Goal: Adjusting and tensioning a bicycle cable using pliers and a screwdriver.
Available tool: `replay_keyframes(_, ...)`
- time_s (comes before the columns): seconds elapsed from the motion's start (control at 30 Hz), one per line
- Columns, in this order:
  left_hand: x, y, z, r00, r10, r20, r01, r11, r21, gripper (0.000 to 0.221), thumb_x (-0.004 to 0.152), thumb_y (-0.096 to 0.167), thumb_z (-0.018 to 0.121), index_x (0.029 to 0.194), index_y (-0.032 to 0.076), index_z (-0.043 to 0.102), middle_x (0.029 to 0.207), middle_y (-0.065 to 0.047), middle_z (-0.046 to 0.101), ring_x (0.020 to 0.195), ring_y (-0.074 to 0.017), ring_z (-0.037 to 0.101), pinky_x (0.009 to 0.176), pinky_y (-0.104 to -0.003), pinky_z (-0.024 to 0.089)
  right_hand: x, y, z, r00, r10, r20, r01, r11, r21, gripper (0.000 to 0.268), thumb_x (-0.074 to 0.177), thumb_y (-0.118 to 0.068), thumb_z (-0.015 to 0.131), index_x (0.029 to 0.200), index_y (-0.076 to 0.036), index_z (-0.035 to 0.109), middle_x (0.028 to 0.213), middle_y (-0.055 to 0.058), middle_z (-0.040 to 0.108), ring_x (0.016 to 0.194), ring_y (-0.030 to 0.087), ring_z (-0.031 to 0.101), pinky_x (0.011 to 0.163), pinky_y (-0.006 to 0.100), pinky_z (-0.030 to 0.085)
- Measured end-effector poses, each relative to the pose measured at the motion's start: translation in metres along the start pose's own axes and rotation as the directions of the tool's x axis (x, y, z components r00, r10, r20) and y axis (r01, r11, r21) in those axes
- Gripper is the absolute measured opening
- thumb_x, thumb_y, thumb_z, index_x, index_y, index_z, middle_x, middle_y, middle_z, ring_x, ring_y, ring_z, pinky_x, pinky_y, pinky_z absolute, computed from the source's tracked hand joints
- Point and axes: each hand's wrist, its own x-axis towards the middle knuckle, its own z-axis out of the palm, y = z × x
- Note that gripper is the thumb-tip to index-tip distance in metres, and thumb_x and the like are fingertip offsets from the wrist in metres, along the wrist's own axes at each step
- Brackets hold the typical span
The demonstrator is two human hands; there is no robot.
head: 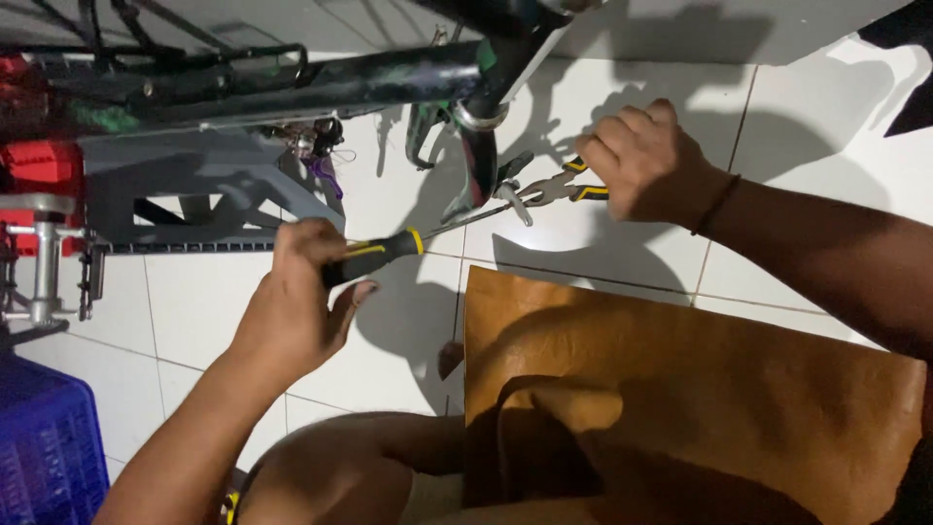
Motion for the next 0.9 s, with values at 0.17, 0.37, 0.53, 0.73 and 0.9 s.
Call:
replay_keyframes(0.17, 0.008, -0.043, 0.003, 0.626, 0.778, 0.042, -0.576, 0.426, 0.697, 0.026, 0.098, 0.023, 0.068, 0.119, 0.011, 0.059, 0.097, -0.012, 0.06, 0.069, -0.0271, 0.065, 0.055, -0.035, 0.057, 0.005, -0.002, -0.004, 1.0, 0.022, -0.012, -0.021, 0.997, 0.073, 0.028, 0.095, 0.004, 0.041, 0.08, -0.008, 0.062, 0.073, 0.005, 0.042, 0.058, 0.022, 0.042, 0.064, 0.036, 0.032)
replay_keyframes(0.37, -0.006, -0.069, 0.02, 0.733, 0.678, 0.057, -0.56, 0.553, 0.617, 0.051, 0.099, 0.05, 0.073, 0.117, 0.005, 0.06, 0.092, -0.011, 0.059, 0.065, -0.0224, 0.059, 0.045, -0.035, 0.048, -0.008, -0.001, -0.002, 0.993, 0.053, 0.103, -0.057, 0.997, 0.044, 0.02, 0.087, -0.006, 0.054, 0.095, -0.008, 0.073, 0.082, 0.006, 0.062, 0.07, 0.02, 0.052, 0.069, 0.035, 0.034)
replay_keyframes(0.53, 0.01, -0.012, 0.007, 0.994, -0.111, 0.015, 0.111, 0.994, 0.014, 0.027, 0.103, 0.034, 0.058, 0.1, 0.007, 0.057, 0.08, -0.007, 0.056, 0.069, -0.0226, 0.054, 0.061, -0.036, 0.044, -0.013, 0.0, 0.003, 0.991, 0.031, 0.127, -0.035, 0.999, 0.026, 0.019, 0.093, -0.013, 0.057, 0.099, -0.01, 0.075, 0.086, 0.005, 0.065, 0.074, 0.02, 0.056, 0.072, 0.036, 0.037)
replay_keyframes(0.73, 0.019, 0.022, -0.005, 0.777, -0.587, 0.23, 0.63, 0.71, -0.315, 0.024, 0.102, 0.034, 0.054, 0.1, 0.01, 0.058, 0.067, -0.004, 0.056, 0.058, -0.0139, 0.047, 0.054, -0.031, 0.035, -0.021, 0.005, 0.016, 0.992, 0.023, 0.124, -0.027, 0.999, 0.033, 0.024, 0.081, -0.004, 0.059, 0.099, -0.01, 0.074, 0.086, 0.005, 0.067, 0.071, 0.02, 0.055, 0.068, 0.036, 0.034)
replay_keyframes(0.9, -0.003, 0.002, 0.007, 0.931, -0.241, 0.273, 0.324, 0.89, -0.319, 0.071, 0.083, 0.012, 0.079, 0.14, 0.009, 0.038, 0.124, -0.01, 0.056, 0.076, -0.0172, 0.065, 0.063, -0.029, 0.053, -0.024, 0.002, 0.012, 0.982, 0.056, 0.179, -0.065, 0.997, 0.048, 0.031, 0.072, -0.003, 0.064, 0.101, -0.01, 0.074, 0.09, 0.004, 0.068, 0.078, 0.02, 0.057, 0.073, 0.035, 0.035)
